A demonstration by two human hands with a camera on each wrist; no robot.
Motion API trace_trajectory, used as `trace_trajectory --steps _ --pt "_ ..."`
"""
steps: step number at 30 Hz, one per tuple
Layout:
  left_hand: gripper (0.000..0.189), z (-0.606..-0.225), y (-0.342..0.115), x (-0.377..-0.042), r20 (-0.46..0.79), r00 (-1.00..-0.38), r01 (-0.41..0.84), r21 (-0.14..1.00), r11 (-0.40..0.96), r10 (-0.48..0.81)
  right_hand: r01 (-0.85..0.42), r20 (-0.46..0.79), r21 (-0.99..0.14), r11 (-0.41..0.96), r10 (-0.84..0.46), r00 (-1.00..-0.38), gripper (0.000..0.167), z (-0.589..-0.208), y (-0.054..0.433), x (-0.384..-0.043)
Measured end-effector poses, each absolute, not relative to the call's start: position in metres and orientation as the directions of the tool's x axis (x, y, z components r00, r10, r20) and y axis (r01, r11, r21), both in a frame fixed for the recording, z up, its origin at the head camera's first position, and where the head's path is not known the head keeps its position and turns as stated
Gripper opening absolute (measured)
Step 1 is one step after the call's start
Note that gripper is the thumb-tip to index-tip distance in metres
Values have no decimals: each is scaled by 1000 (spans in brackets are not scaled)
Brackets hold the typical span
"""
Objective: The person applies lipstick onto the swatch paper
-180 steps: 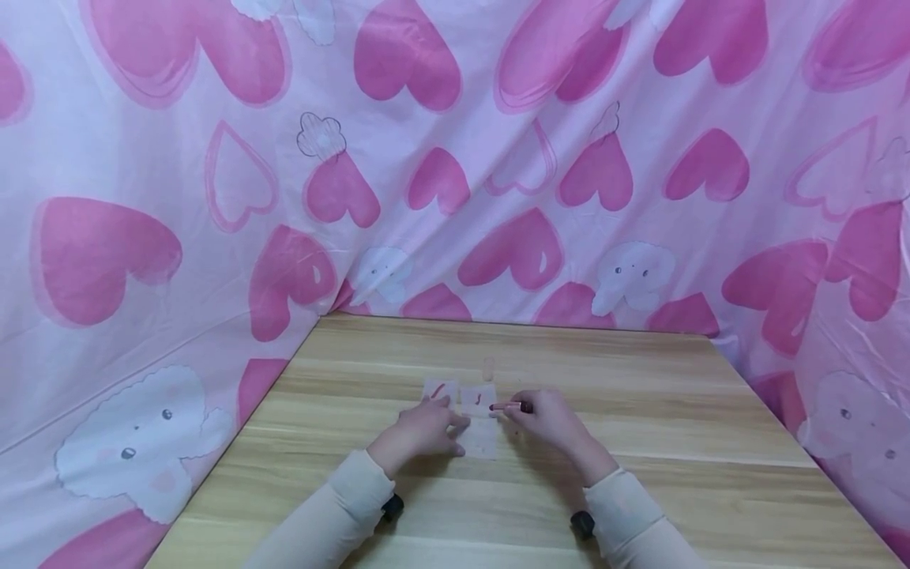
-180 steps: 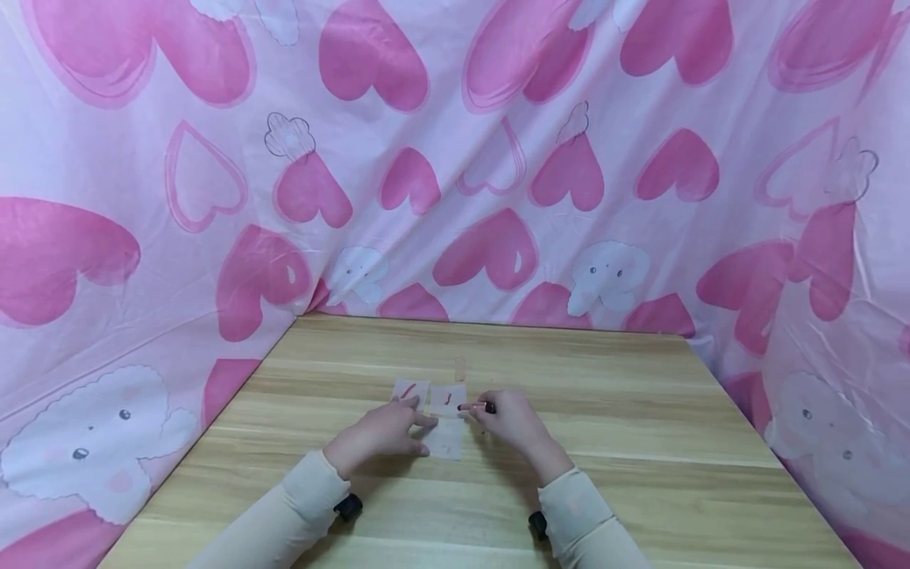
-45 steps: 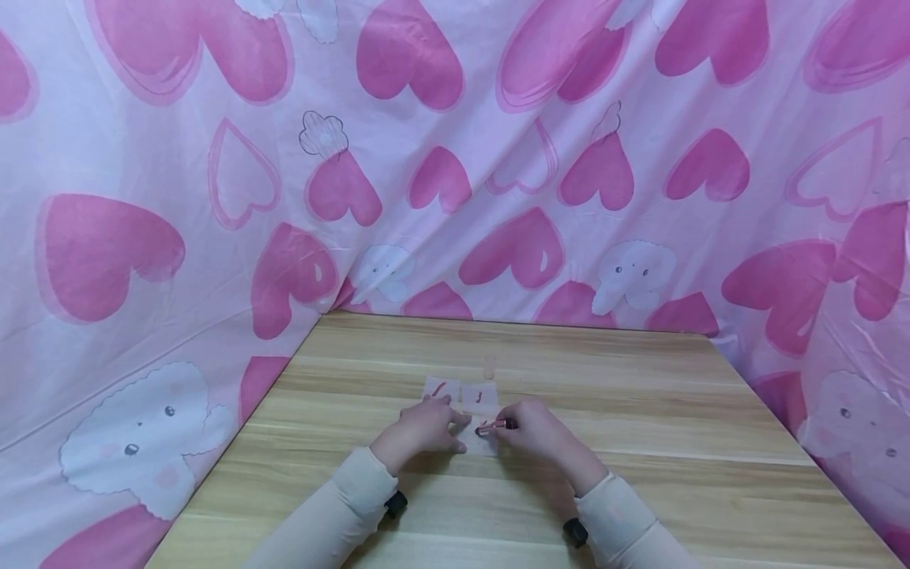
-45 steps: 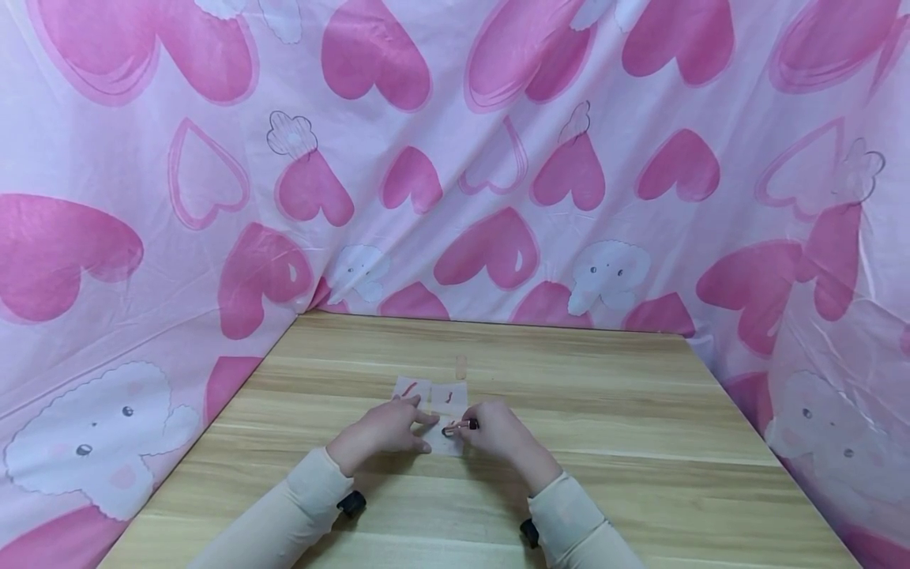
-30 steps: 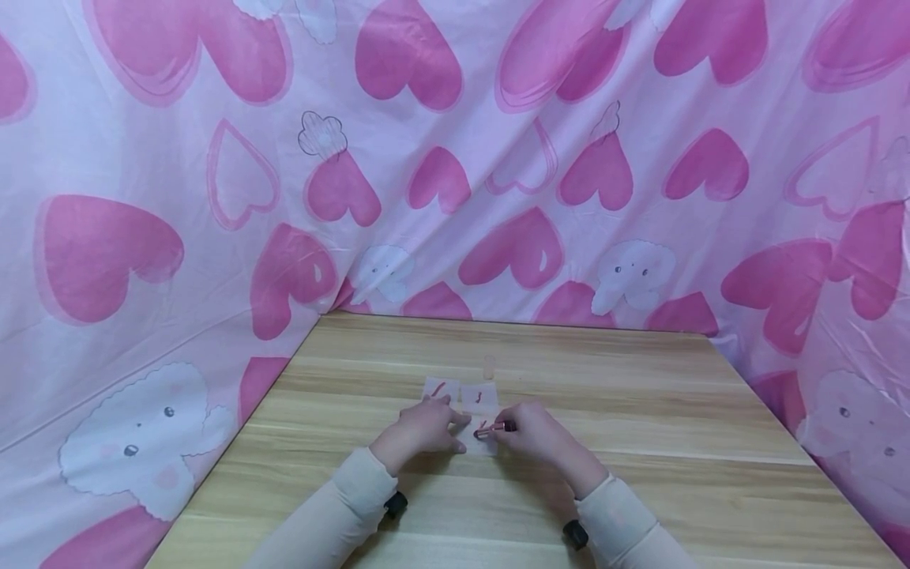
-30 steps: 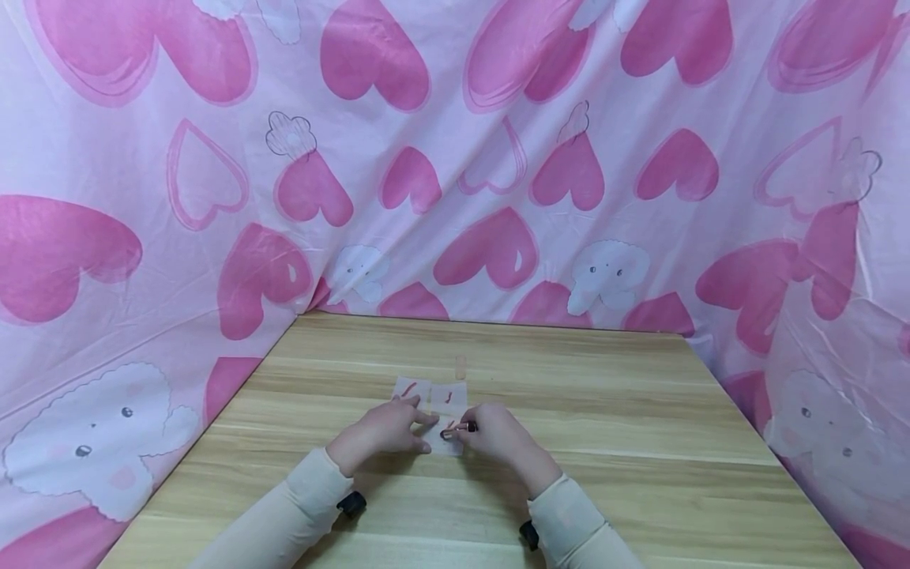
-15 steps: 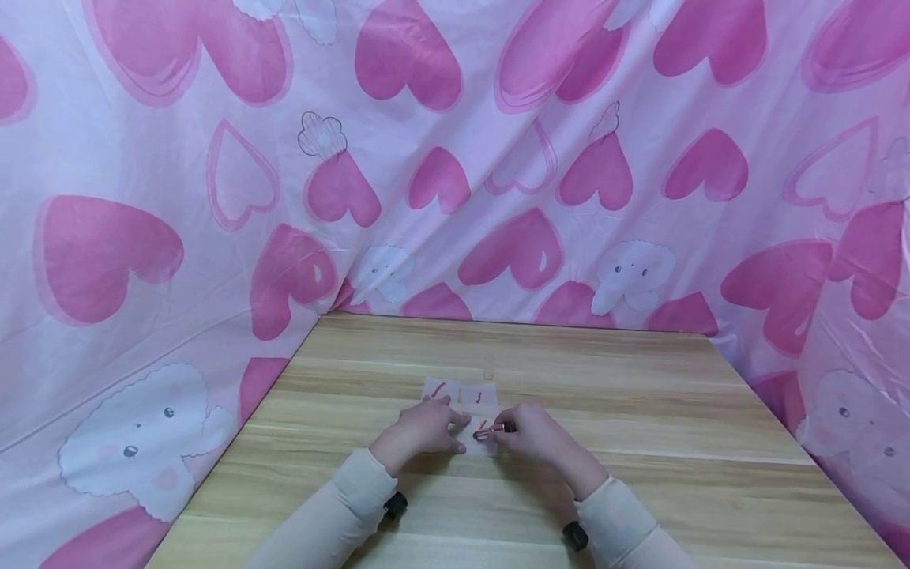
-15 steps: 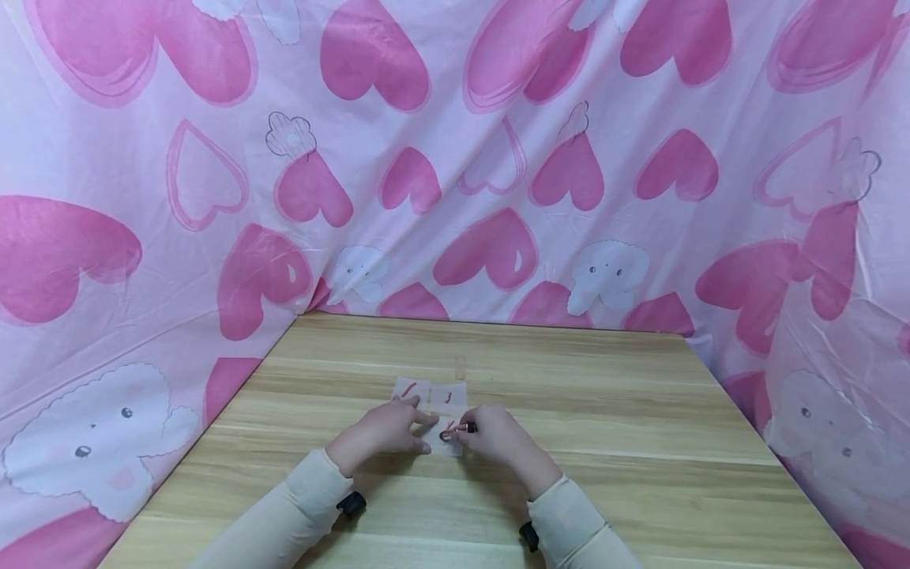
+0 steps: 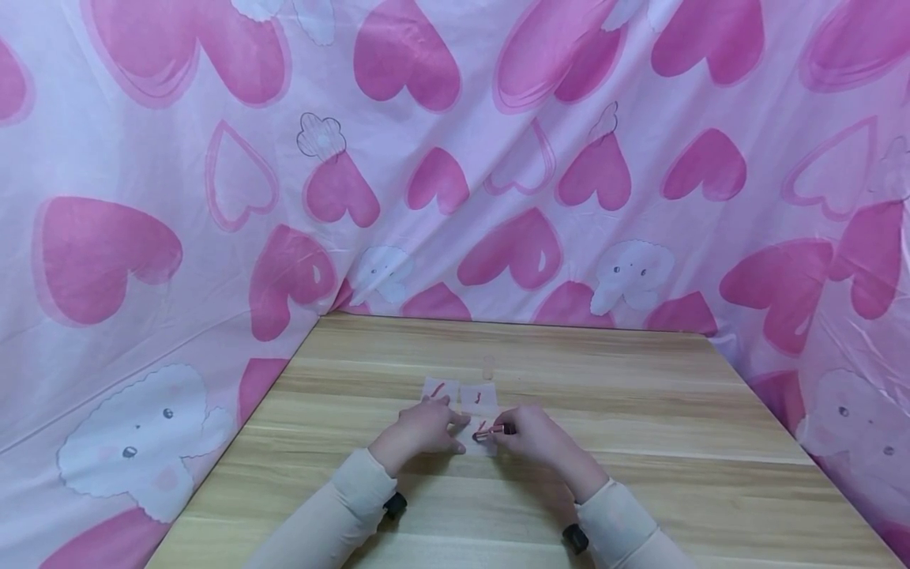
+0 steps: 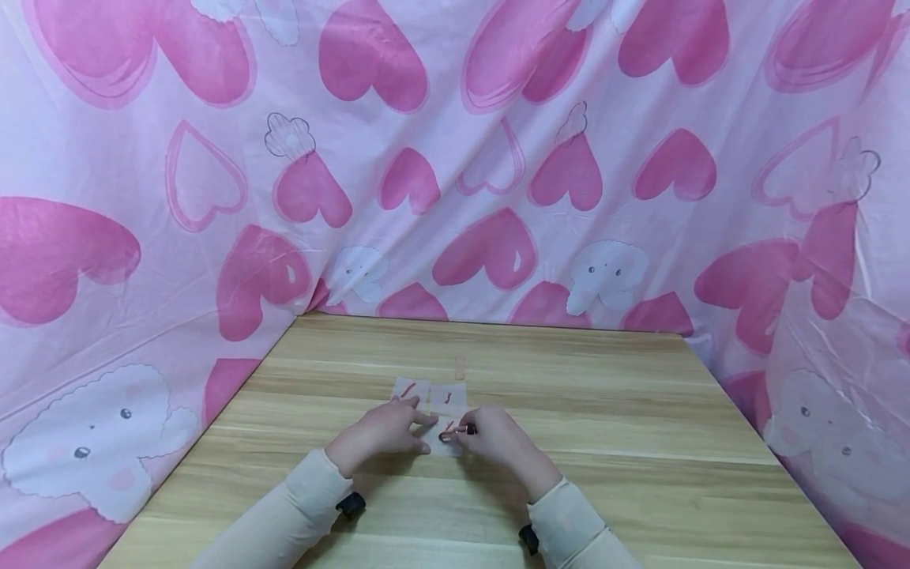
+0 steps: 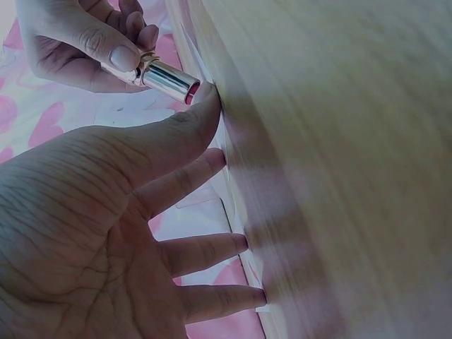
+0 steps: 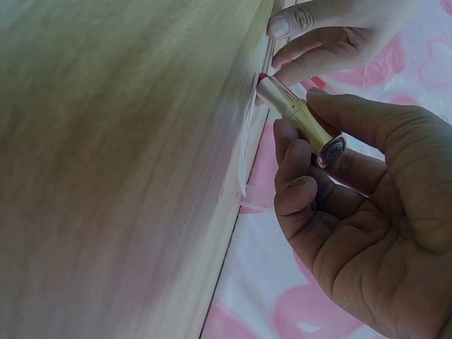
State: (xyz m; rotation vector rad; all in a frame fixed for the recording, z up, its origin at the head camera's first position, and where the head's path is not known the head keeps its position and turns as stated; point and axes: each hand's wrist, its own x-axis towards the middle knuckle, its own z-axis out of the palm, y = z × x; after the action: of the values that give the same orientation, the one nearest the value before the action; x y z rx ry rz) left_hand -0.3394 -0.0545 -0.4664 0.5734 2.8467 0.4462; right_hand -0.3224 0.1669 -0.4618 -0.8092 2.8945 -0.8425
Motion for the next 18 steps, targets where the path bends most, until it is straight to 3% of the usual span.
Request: trace_trajectory --steps 18 --pt "50 -469 -56 -341 -126 -898 365 325 873 422 -406 113 -581 706 -424 -899 10 -455 175 -321"
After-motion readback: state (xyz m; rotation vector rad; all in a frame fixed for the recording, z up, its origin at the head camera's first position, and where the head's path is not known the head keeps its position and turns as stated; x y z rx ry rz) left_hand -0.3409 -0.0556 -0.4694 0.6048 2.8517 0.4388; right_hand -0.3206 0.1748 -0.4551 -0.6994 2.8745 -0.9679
